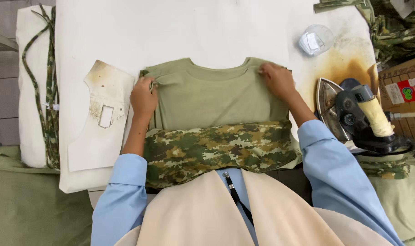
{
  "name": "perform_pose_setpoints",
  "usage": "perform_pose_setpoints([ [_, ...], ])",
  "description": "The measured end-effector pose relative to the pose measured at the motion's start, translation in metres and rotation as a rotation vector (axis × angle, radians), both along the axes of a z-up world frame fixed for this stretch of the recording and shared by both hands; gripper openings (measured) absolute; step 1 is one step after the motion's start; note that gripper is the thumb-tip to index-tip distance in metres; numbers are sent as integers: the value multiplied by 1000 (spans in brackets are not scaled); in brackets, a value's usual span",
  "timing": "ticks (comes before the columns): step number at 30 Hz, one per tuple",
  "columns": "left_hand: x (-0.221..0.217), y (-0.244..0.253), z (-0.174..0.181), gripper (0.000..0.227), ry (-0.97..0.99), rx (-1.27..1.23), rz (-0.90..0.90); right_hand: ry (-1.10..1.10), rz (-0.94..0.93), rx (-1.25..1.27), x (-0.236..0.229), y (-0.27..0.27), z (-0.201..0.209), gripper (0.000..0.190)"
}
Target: The person irons a camouflage-patterned garment on a white table using a steam iron. They repeatedly place a white paper template on the fabric, press it with the iron, and then remove the template to fold the garment before repeating the process.
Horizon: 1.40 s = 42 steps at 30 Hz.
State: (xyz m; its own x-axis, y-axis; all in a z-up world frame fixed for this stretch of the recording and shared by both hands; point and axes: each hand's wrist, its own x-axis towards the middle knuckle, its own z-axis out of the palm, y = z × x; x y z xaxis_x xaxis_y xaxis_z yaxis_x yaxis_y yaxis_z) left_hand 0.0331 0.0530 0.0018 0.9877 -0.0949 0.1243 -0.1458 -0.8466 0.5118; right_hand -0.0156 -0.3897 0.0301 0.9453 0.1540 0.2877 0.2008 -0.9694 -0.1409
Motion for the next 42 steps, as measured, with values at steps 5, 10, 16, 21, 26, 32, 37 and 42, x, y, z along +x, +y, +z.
perform_pose_setpoints([
  [5,1,-1,21,30,-6,103,-40,-27,35,-99,10,-15,-34,16],
  [10,21,-7,-2,37,-19,201,-138,-119,46,-115,16,-24,-56,16],
  [16,14,-22,7,31,-393,402,59,-192,-88,-202,1,4,-32,26],
  [21,-33,-70,2,51,130,264,-711,191,21,-44,-39,68,3,72],
  [26,-2,-49,25,64,56,280,-321,342,-107,-6,-26,31,-14,78],
  [32,-16,1,50,77,-47,151,26,96,-185,61,-33,4,-18,63],
  [37,-62,95,30,83,35,169,430,34,-175,35,-58,-4,-11,55],
  [42,-94,156,2,64,-117,234,564,123,-243,91,-62,-19,-12,50],
])
